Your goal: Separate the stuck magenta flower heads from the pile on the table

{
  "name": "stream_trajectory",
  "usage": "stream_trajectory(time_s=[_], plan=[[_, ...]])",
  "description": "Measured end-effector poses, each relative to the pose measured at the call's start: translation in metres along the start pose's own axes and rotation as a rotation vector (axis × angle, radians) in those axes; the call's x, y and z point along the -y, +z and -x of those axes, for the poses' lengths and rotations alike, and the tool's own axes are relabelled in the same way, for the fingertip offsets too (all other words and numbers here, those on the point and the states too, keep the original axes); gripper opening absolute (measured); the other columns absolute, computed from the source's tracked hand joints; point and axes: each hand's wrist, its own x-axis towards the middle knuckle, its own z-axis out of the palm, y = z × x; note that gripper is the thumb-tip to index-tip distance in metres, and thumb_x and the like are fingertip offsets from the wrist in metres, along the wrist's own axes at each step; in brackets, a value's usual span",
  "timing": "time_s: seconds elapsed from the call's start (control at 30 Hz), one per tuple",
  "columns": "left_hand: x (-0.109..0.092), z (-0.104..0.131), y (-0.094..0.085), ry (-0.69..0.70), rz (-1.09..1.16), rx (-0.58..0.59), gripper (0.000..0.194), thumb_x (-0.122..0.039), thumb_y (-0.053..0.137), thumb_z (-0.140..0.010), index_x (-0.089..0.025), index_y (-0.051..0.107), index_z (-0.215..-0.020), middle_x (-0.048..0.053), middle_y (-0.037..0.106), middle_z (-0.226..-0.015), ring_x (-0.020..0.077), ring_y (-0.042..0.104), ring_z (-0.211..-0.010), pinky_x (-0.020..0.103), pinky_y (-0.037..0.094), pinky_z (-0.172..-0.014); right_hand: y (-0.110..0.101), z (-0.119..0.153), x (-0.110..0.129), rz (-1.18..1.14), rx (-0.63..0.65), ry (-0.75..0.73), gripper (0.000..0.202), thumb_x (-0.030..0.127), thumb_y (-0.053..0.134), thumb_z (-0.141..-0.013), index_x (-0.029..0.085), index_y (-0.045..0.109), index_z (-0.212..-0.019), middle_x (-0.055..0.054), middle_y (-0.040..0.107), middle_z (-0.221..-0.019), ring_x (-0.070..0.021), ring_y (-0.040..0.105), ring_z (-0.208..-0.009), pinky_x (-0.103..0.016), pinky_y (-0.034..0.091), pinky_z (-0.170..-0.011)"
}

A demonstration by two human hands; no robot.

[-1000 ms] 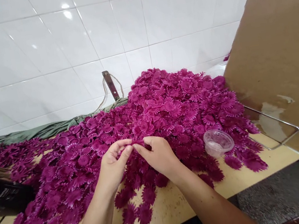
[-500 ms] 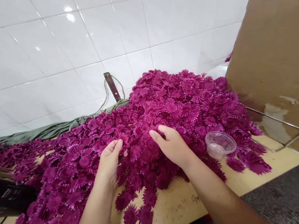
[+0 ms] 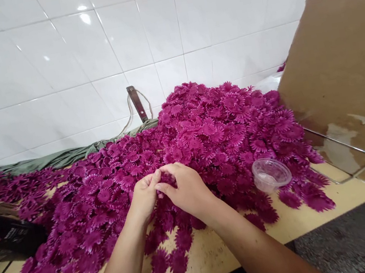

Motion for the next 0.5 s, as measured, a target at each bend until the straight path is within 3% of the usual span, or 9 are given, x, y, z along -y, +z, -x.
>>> stream_trajectory(time_s=[0.1,0.27,0.5], plan=[[0.000,0.003,0.001,-0.017,0.018,0.077,0.046,-0.060,0.060,-0.061,-0.017,0.050,-0.048,-0.005,0.042,-0.041,0.0074,0.037,-0.039,0.021,0.030,-0.041,0.002,-0.003,-0.003,0.013,-0.048,0.004,0.009,0.015,0.055,-0.075,0.019,0.061,-0.079,-0.003,0.064,-0.080,-0.0164,0.058,-0.076,-0.031,0.045,-0.073],[-0.002,0.012,0.002,0.082,0.055,0.115,0.023,-0.036,0.068,-0.062,-0.016,0.058,-0.060,-0.005,0.051,-0.053,0.0082,0.042,-0.051,0.020,0.035,-0.051,0.002,-0.013,-0.002,0.043,-0.233,0.022,0.011,0.014,0.053,-0.073,0.019,0.055,-0.063,-0.002,0.060,-0.067,-0.0156,0.056,-0.065,-0.029,0.044,-0.066],[0.001,0.024,-0.008,0.078,0.122,0.030,0.014,-0.029,0.069,-0.061,-0.017,0.064,-0.063,-0.001,0.061,-0.059,0.0120,0.054,-0.059,0.023,0.042,-0.061,-0.034,-0.050,-0.028,0.000,-0.555,0.206,0.012,0.019,0.050,-0.073,0.014,0.058,-0.081,-0.007,0.061,-0.072,-0.0181,0.057,-0.064,-0.037,0.047,-0.069]])
